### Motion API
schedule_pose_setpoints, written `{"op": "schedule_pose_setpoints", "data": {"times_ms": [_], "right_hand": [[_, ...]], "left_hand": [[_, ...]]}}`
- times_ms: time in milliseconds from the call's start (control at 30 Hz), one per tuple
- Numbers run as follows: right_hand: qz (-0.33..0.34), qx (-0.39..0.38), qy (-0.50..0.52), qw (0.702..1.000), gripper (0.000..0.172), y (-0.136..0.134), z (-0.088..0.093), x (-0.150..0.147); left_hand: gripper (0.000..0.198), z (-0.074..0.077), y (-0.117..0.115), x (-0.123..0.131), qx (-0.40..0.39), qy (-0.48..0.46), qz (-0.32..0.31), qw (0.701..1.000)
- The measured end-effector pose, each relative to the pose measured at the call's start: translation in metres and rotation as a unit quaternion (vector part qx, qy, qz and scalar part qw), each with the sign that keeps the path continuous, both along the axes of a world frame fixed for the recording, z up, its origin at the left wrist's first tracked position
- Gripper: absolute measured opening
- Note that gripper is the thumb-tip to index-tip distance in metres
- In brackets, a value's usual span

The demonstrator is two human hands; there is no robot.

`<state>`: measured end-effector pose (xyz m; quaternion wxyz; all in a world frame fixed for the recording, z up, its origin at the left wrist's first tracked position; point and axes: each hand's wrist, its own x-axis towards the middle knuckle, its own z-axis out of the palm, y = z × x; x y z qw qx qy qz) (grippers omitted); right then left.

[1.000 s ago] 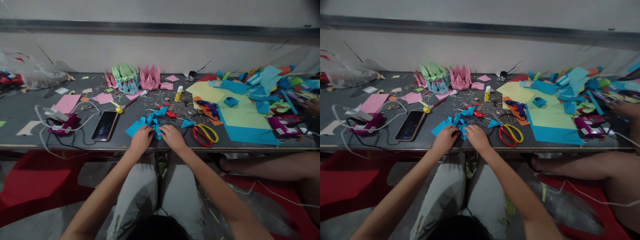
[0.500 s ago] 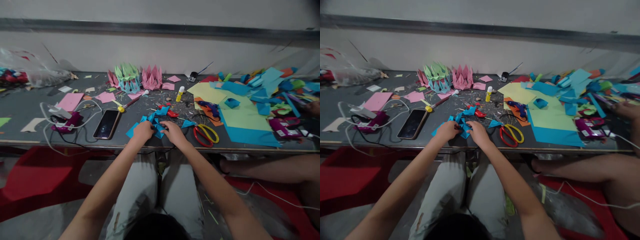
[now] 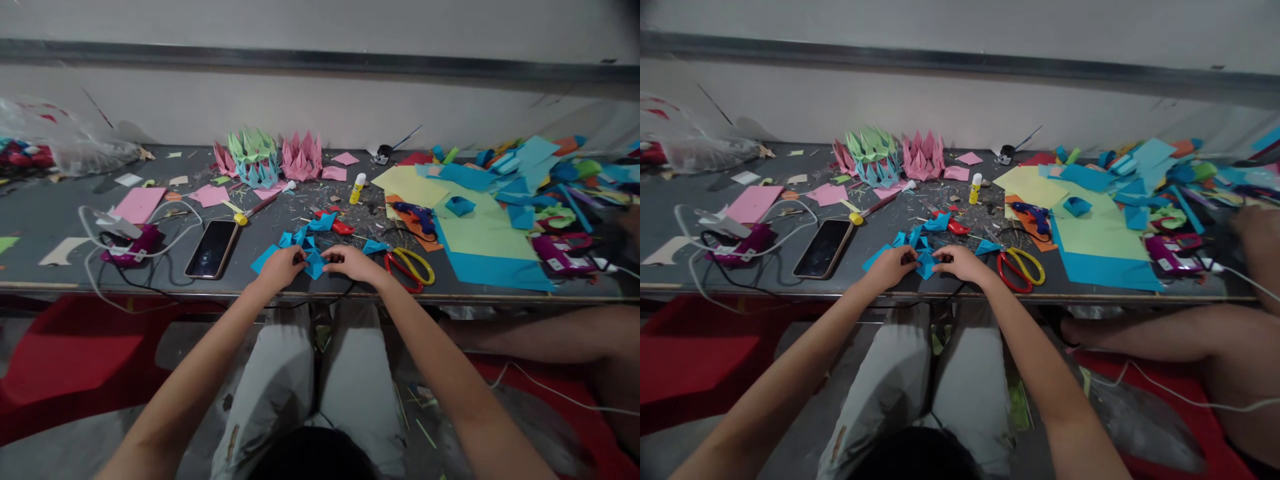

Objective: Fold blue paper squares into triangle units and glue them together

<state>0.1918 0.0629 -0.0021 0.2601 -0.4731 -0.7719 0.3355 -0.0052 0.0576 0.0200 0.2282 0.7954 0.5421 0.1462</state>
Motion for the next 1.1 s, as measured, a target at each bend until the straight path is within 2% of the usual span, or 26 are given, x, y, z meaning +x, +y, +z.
{"op": "schedule_pose_setpoints", "data": {"times_ms": [100,233,367,667,867,1100], "right_hand": [[-0.009,0.016,-0.003,1.0,0.012,-0.001,0.0,-0.002],[-0.022,0.061,-0.016,0.998,0.005,-0.006,-0.002,-0.005],[-0.02,0.09,-0.033,0.995,0.005,-0.01,-0.003,-0.008],[-0.031,0.103,-0.057,0.993,0.01,-0.012,0.0,-0.012],[-0.01,0.09,-0.035,0.995,0.01,-0.013,-0.003,-0.012],[0.007,0.076,0.005,0.997,0.006,-0.011,-0.008,-0.009]], "left_hand": [[0.01,-0.002,0.0,-0.002,0.001,-0.012,-0.006,1.0],[0.009,-0.005,-0.002,-0.005,0.02,-0.031,-0.018,0.999],[0.008,-0.008,-0.005,-0.008,0.033,-0.042,-0.027,0.998],[0.013,-0.014,-0.001,-0.011,0.034,-0.068,-0.043,0.996],[0.02,-0.015,-0.005,-0.004,0.035,-0.132,-0.044,0.99],[0.022,-0.012,-0.005,0.002,-0.008,-0.171,-0.071,0.983]]}}
